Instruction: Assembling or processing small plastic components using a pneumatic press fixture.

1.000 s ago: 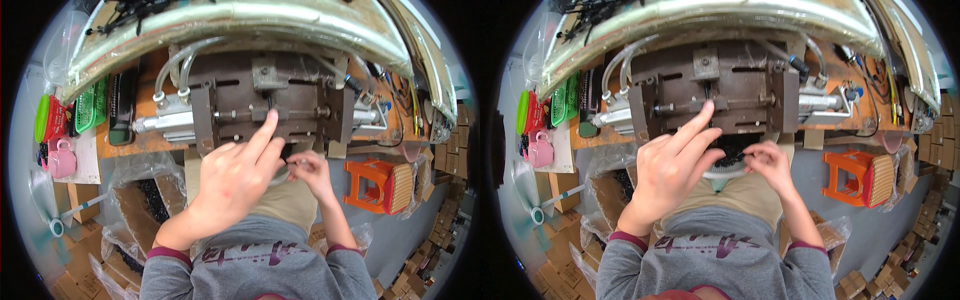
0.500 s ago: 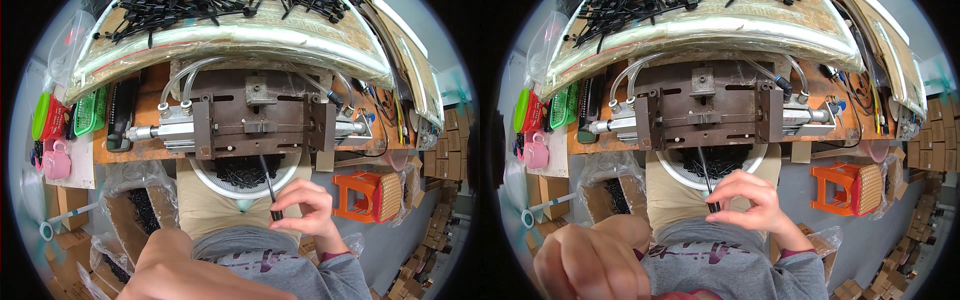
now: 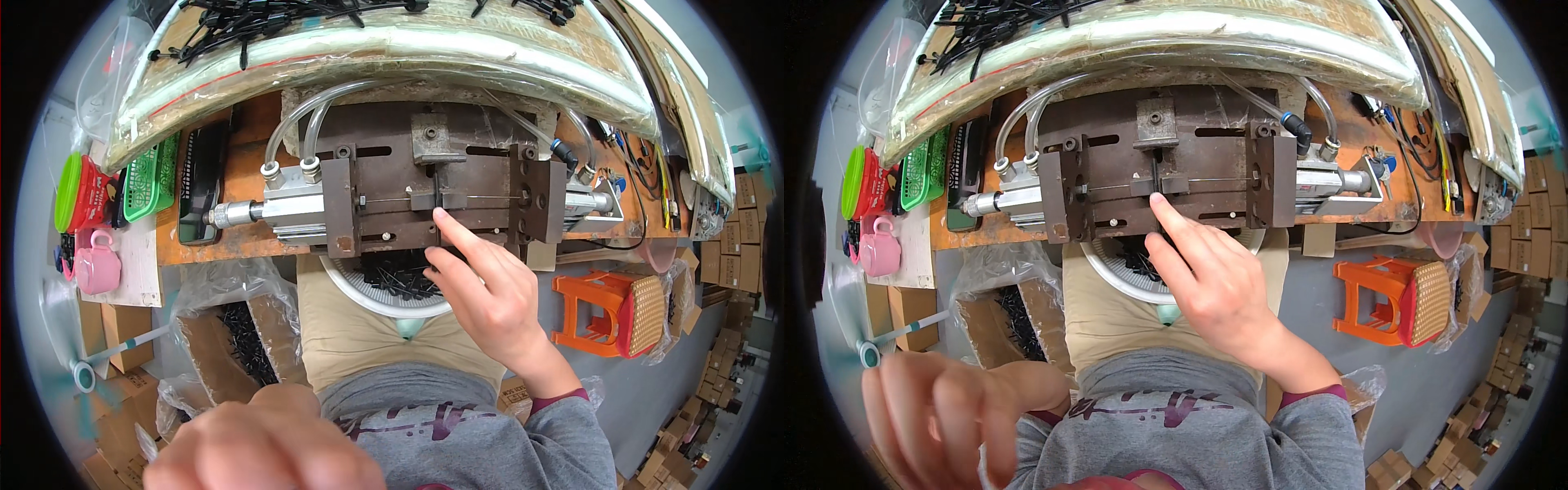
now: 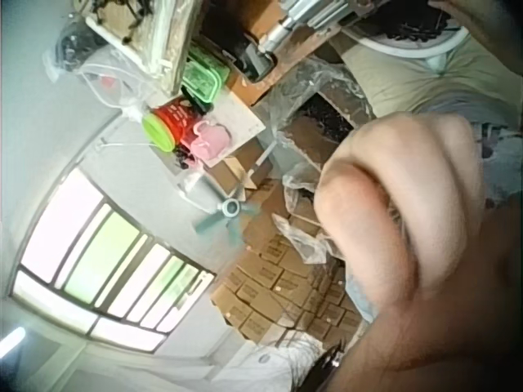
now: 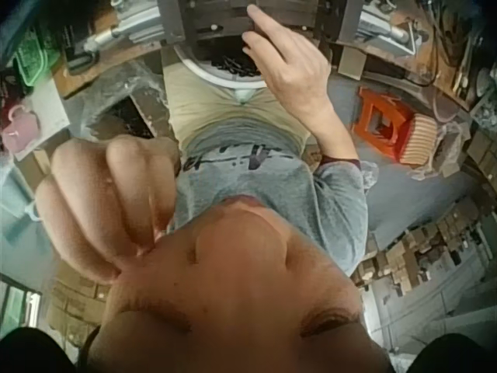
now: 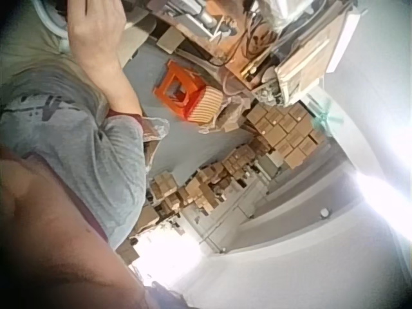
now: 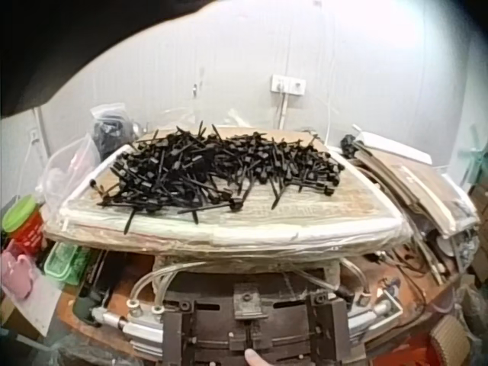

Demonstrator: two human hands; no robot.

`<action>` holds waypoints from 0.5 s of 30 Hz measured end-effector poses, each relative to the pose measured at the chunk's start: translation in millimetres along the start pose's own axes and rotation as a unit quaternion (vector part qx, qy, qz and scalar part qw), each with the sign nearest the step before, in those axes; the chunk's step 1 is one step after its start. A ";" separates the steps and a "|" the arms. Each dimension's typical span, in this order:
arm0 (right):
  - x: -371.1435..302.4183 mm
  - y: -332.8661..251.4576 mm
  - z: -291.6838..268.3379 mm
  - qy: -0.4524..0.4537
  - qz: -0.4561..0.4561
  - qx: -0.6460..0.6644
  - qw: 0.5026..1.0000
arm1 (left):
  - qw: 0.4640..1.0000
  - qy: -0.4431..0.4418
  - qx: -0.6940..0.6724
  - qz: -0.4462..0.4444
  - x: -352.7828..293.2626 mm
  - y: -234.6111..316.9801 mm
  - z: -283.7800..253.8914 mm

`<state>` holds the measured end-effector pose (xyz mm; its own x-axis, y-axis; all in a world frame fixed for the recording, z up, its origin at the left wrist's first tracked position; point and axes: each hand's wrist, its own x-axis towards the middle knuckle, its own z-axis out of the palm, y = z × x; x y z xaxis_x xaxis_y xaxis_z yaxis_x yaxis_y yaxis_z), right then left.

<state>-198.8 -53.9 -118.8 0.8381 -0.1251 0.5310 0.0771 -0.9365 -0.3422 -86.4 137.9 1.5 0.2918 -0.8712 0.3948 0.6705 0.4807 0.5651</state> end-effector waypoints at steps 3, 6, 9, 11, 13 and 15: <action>7.3 -9.1 -0.8 -0.022 -0.003 -0.072 0.997 | 0.997 -0.014 0.004 0.079 -4.0 -0.9 4.0; 15.0 -13.9 -6.4 -0.044 -0.010 -0.105 0.993 | 0.975 -0.116 0.006 0.189 1.7 -15.5 -9.6; 17.1 -10.0 -7.7 -0.038 -0.034 -0.095 0.994 | 0.946 -0.200 0.044 0.250 4.1 -19.4 -12.4; 15.8 -6.2 -9.9 -0.047 -0.027 -0.102 0.993 | 0.934 -0.265 0.060 0.232 8.6 -18.8 -20.8; 14.7 -6.8 -12.0 -0.053 -0.026 -0.108 0.992 | 0.943 -0.280 0.039 0.176 9.0 -20.1 -20.6; 15.7 -9.5 -13.0 -0.057 -0.029 -0.111 0.992 | 0.928 -0.325 0.060 0.172 9.4 -27.2 -25.4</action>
<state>-193.5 -51.2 -97.1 0.8927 -0.0433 0.4486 0.0159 -0.9917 -0.1274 -84.5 114.1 -28.5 -0.0248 -0.4377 0.8988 0.5221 0.7610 0.3850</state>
